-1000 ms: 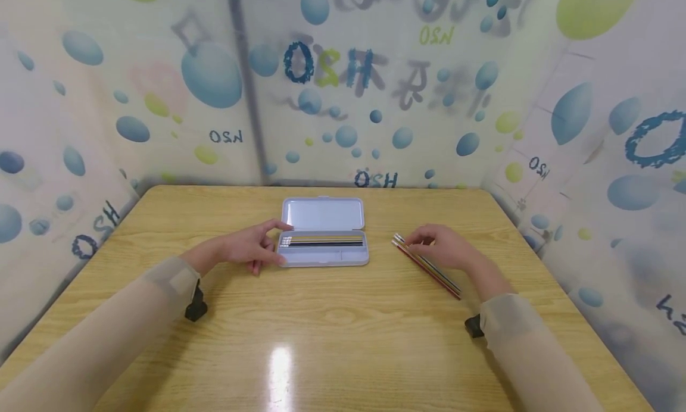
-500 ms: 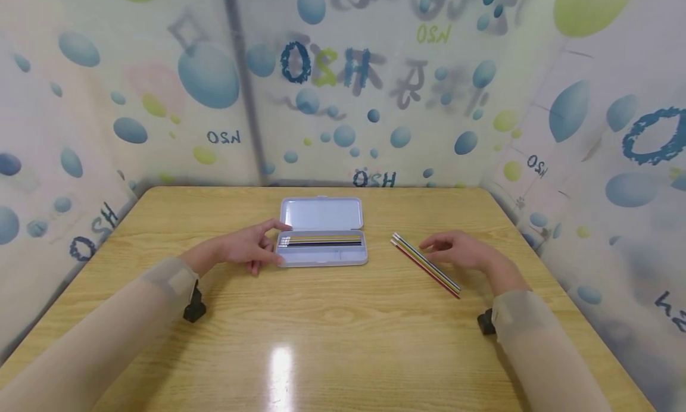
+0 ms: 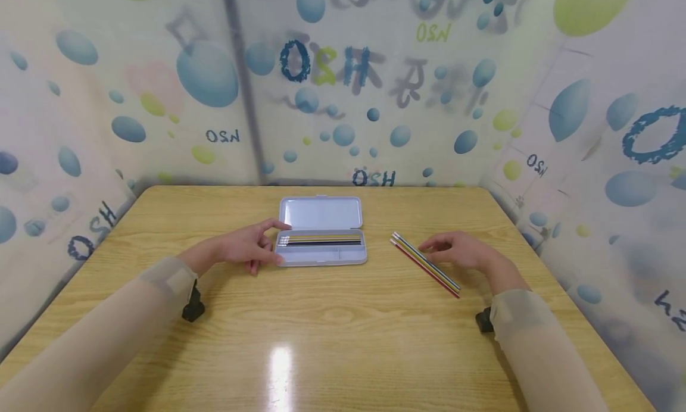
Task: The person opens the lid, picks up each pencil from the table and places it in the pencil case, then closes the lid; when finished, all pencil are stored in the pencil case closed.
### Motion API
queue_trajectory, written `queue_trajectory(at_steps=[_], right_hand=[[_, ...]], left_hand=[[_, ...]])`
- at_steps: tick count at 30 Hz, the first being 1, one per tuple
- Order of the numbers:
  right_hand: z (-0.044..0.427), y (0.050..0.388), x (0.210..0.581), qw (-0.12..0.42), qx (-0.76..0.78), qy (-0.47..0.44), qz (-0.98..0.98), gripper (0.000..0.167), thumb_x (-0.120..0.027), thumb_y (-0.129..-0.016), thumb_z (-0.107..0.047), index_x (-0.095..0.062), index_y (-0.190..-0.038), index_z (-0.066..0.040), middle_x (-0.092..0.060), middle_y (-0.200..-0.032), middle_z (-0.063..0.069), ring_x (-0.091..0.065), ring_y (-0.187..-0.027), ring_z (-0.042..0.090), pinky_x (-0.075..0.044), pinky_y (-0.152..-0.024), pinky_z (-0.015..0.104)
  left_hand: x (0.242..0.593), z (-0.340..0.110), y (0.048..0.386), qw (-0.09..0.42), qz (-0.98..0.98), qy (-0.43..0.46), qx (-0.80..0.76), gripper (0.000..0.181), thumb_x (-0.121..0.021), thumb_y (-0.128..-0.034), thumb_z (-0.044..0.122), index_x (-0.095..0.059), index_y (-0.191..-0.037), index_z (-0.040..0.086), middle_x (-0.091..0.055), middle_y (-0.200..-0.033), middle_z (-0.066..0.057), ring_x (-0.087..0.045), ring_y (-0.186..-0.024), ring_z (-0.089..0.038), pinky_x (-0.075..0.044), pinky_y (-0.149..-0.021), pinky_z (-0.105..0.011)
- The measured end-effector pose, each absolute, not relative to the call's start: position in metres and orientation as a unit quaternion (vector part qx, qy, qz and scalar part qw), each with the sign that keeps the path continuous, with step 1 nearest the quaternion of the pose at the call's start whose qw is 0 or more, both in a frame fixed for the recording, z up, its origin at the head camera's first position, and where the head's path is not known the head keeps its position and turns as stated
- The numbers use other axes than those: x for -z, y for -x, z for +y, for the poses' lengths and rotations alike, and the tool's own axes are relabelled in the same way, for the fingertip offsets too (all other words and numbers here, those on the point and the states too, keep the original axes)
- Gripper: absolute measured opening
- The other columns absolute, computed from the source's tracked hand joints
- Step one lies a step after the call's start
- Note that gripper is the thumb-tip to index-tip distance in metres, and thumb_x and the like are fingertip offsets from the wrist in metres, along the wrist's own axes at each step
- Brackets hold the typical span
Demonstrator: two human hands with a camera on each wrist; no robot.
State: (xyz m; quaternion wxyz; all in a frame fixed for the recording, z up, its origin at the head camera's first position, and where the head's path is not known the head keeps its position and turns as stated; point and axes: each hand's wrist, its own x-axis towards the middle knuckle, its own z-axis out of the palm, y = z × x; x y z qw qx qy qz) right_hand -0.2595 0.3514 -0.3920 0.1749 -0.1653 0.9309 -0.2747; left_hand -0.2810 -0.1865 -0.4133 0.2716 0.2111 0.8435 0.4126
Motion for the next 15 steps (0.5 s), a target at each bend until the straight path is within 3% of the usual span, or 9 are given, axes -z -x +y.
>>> queue_trajectory(at_steps=[6, 11, 15], right_hand=[[0.3514, 0.2592, 0.3913, 0.175, 0.275, 0.163, 0.931, 0.038, -0.071, -0.108, -0.030, -0.072, -0.143, -0.016, -0.073, -0.142, 0.011, -0.065, -0.129, 0.029, -0.054, -0.104, 0.042], [0.3514, 0.2603, 0.3923, 0.175, 0.292, 0.154, 0.928, 0.037, -0.066, -0.110, -0.021, -0.070, -0.145, -0.010, -0.071, -0.126, 0.013, -0.062, -0.100, 0.021, -0.054, -0.081, 0.031], [0.3524, 0.2625, 0.3945, 0.165, 0.295, 0.149, 0.929, 0.037, -0.066, -0.109, -0.020, -0.069, -0.144, -0.010, -0.071, -0.119, 0.010, -0.059, -0.092, 0.018, -0.052, -0.075, 0.029]], left_hand=[[0.4131, -0.1868, 0.2816, 0.273, 0.843, -0.211, -0.414, 0.090, -0.085, -0.0996, 0.033, -0.029, -0.169, 0.021, -0.061, -0.072, -0.004, -0.063, -0.052, -0.015, -0.054, -0.053, -0.027], [0.4137, -0.1868, 0.2831, 0.277, 0.842, -0.203, -0.416, 0.089, -0.085, -0.0992, 0.031, -0.030, -0.168, 0.021, -0.060, -0.070, -0.002, -0.062, -0.052, -0.014, -0.054, -0.053, -0.026], [0.4133, -0.1865, 0.2829, 0.276, 0.844, -0.204, -0.413, 0.089, -0.085, -0.0995, 0.031, -0.030, -0.168, 0.021, -0.060, -0.071, -0.002, -0.062, -0.052, -0.014, -0.053, -0.053, -0.026]])
